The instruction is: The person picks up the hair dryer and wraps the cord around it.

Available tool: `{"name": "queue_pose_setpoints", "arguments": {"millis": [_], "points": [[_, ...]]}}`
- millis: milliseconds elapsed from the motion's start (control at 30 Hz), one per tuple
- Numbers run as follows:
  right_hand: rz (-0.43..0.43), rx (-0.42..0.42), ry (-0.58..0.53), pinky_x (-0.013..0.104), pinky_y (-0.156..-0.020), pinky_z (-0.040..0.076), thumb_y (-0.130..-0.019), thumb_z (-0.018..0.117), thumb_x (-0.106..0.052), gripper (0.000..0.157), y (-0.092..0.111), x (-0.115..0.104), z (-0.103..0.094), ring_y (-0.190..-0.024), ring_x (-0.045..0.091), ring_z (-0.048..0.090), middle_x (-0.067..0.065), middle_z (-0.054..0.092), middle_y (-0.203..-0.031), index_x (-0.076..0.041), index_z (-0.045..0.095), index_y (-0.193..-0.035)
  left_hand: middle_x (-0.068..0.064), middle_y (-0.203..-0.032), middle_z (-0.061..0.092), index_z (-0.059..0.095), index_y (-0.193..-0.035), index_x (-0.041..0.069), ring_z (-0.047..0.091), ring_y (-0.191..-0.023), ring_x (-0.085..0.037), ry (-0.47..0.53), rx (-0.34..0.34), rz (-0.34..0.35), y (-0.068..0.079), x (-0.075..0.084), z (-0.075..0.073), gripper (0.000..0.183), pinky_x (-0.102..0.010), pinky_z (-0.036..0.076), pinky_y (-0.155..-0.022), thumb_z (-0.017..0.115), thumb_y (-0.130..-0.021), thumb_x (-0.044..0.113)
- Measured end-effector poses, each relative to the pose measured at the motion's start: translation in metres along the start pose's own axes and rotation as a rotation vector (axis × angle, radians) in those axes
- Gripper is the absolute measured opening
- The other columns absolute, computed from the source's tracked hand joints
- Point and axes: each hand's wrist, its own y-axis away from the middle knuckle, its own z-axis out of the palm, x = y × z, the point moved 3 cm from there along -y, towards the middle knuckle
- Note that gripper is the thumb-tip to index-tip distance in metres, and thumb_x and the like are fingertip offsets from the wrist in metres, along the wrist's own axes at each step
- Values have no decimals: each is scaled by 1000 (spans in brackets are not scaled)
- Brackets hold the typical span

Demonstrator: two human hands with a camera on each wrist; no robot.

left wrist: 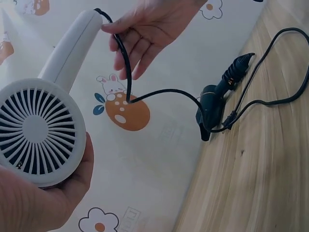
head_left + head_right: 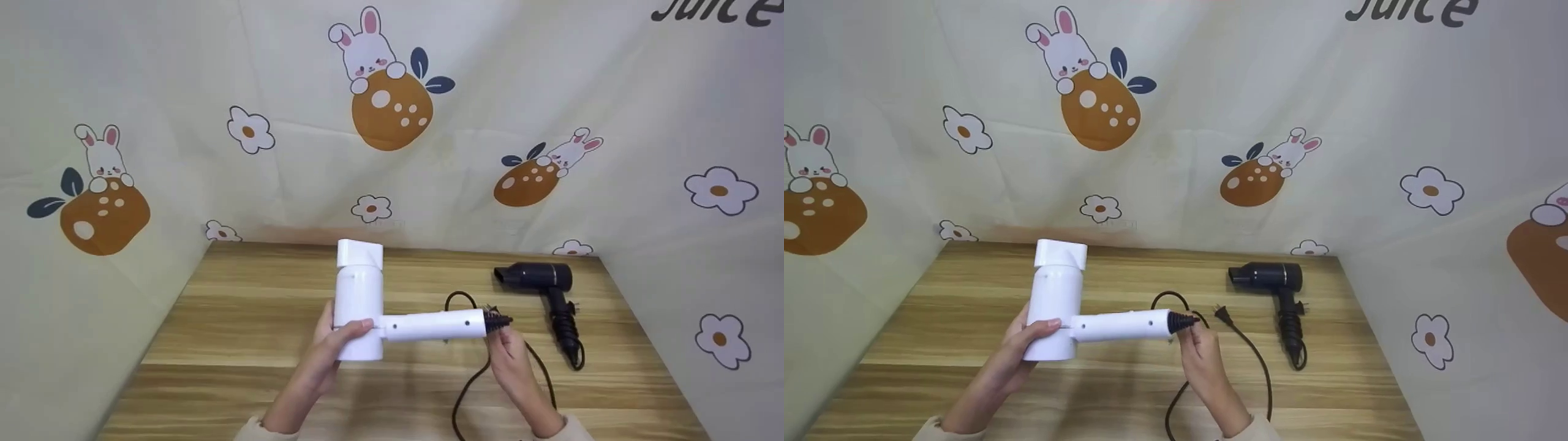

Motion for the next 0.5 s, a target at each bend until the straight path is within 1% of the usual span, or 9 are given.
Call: {"name": "queue_pose_setpoints", "arguments": {"millis": [67, 100, 167, 233, 267, 333, 400, 467, 500], "points": [[-72, -20, 65, 10, -81, 43, -94, 38, 7, 23, -1, 1, 2, -90, -7, 54, -20, 62, -95, 16, 58, -98, -12, -108, 52, 26, -130, 0, 58, -91, -20, -3, -4, 4, 0, 1, -1, 66, -36, 51, -79, 60, -76, 14], [-131, -44, 114, 9, -85, 42, -93, 39, 9, 24, -1, 0, 2, -96, -6, 55, -14, 65, -100, 15, 59, -105, -12, -108, 52, 26, -130, -1, 58, -91, -20, -2, -7, 4, 1, 1, -3, 66, -36, 51, -80, 60, -76, 14], [-286, -105, 233, 8, -91, 39, -91, 43, 9, 22, -5, -1, 0, -103, 1, 57, -1, 68, -103, 8, 60, -106, -13, -108, 52, 25, -131, -1, 58, -91, -20, 0, -15, 5, 1, 3, -7, 67, -37, 51, -79, 60, -75, 13], [-448, -182, 334, 16, -96, 41, -93, 46, 2, 18, -10, -3, -3, -101, 10, 62, 8, 68, -95, 2, 62, -100, -13, -107, 52, 25, -133, -1, 57, -92, -20, -6, -26, 6, 2, 5, -11, 68, -37, 51, -79, 59, -75, 13], [-530, -218, 382, 21, -100, 40, -94, 46, -3, 18, -12, -5, -4, -103, 15, 63, 10, 68, -96, 0, 62, -101, -13, -107, 51, 24, -133, -1, 57, -91, -20, -12, -33, 7, 3, 5, -12, 69, -36, 51, -79, 59, -75, 13], [-673, -293, 459, 30, -101, 42, -95, 48, -13, 16, -17, -9, -4, -99, 19, 64, 5, 67, -93, -6, 62, -97, -13, -106, 51, 23, -135, -1, 57, -91, -21, -26, -62, 9, 3, 6, -14, 71, -37, 50, -79, 59, -75, 13], [-745, -375, 533, 33, -93, 47, -94, 50, -19, 16, -20, -13, -2, -87, 16, 64, -4, 65, -89, -10, 63, -96, -13, -107, 51, 21, -137, -1, 56, -92, -21, -54, -115, 8, 3, 5, -12, 75, -37, 50, -79, 60, -75, 13], [-757, -454, 606, 28, -81, 50, -92, 55, -21, 13, -21, -17, 0, -80, 9, 61, -7, 66, -90, -15, 63, -100, -14, -107, 51, 19, -140, 0, 56, -92, -21, -81, -167, 3, 3, 5, -11, 78, -38, 50, -78, 61, -75, 13], [-742, -490, 631, 25, -73, 49, -91, 57, -21, 12, -21, -19, 0, -76, 7, 60, -9, 66, -89, -17, 63, -100, -14, -108, 51, 19, -140, 0, 56, -92, -21, -94, -185, 0, 3, 5, -11, 79, -38, 51, -78, 61, -75, 13]]}}
